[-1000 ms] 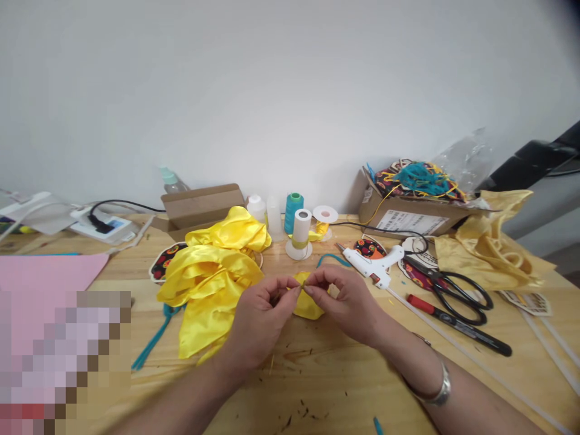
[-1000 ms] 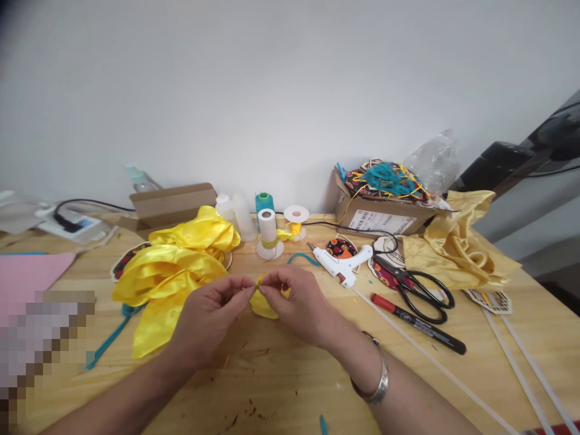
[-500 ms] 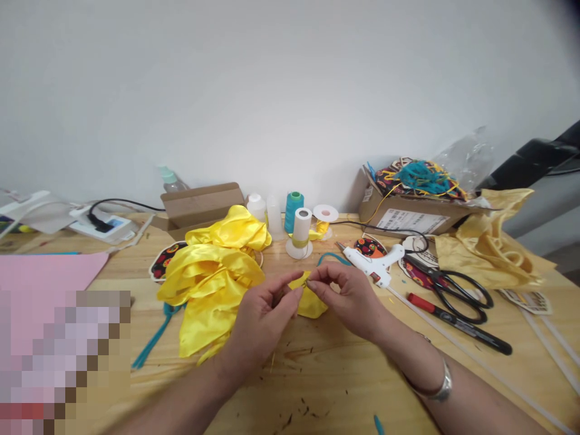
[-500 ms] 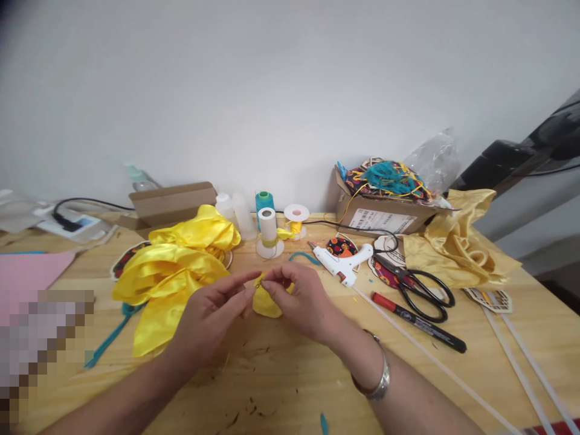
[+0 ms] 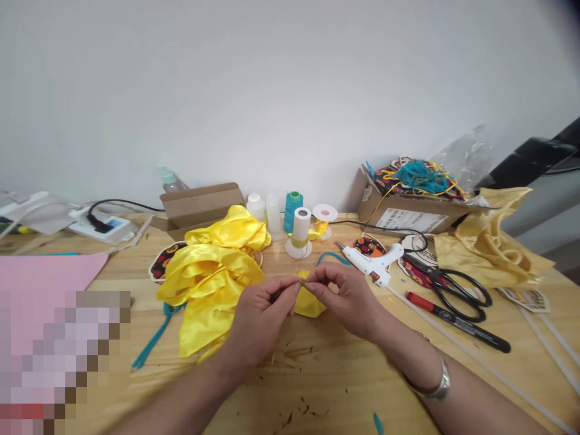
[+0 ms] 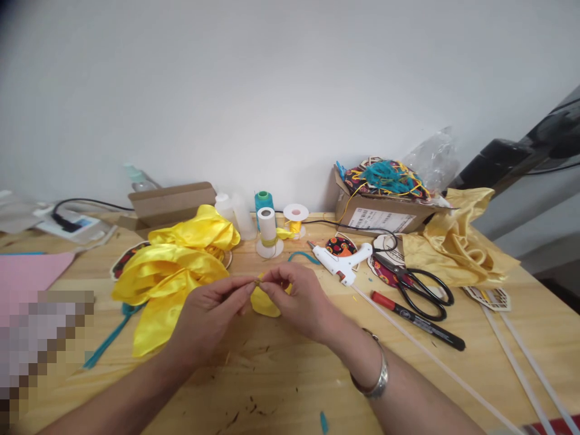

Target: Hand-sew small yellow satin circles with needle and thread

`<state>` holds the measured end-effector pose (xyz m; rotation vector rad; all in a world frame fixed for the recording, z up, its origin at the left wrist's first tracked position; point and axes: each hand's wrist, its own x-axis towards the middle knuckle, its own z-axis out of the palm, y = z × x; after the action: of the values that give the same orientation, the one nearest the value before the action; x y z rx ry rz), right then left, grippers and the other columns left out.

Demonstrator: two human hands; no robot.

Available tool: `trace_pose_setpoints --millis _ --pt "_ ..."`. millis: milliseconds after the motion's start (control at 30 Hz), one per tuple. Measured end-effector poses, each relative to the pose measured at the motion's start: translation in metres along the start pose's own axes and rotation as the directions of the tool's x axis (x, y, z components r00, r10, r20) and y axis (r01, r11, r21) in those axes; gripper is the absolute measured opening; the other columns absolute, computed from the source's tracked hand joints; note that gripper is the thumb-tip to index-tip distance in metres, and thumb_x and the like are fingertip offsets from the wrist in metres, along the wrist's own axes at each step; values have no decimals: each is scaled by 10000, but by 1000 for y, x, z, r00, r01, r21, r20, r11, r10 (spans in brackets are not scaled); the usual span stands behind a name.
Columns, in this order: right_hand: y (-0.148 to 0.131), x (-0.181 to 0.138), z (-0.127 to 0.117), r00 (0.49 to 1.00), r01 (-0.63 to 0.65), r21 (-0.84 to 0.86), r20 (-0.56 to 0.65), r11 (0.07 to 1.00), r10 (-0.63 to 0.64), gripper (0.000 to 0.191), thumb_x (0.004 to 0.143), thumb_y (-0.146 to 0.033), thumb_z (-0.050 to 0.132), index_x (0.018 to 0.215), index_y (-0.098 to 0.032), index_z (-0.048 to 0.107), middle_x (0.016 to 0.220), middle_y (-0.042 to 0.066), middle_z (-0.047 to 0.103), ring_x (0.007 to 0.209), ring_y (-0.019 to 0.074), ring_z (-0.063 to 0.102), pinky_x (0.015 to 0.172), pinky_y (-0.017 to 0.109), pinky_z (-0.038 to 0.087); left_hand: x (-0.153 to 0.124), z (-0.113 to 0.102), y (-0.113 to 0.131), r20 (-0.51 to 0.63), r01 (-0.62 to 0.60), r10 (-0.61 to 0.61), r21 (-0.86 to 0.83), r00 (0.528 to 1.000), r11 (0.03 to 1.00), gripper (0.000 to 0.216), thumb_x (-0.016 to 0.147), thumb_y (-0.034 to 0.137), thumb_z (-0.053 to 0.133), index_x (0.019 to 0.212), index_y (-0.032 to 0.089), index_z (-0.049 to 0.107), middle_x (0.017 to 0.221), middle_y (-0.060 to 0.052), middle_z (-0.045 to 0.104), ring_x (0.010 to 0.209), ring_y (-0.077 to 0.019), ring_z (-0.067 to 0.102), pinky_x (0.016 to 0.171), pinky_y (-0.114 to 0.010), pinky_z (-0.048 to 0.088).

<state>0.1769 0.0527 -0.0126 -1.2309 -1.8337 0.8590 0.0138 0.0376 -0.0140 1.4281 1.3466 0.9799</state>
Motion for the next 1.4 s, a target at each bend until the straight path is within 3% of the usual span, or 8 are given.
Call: trace_pose_setpoints --millis 400,1000,1400 --pt "0 0 0 1000 19 11 10 1000 -19 93 795 -187 591 726 -169 650 671 -7 636 629 109 546 598 226 417 3 0 1 -26 45 -45 -19 999 999 182 720 354 648 775 203 735 525 44 568 511 -104 483 491 -196 385" --pt "-2 -1 -4 998 65 39 18 997 -66 84 785 -188 584 719 -173 633 665 -6 634 618 106 543 580 224 427 1 -1 0 25 67 -66 -24 997 997 179 743 349 620 756 191 702 535 44 552 496 -93 448 473 -187 347" --pt "-6 -3 -3 999 -3 88 47 996 -1 83 769 -188 564 715 -155 617 664 3 621 613 106 533 570 226 429 2 0 2 38 90 -86 -112 996 990 144 737 321 635 724 182 669 493 63 520 482 -79 435 486 -179 354"
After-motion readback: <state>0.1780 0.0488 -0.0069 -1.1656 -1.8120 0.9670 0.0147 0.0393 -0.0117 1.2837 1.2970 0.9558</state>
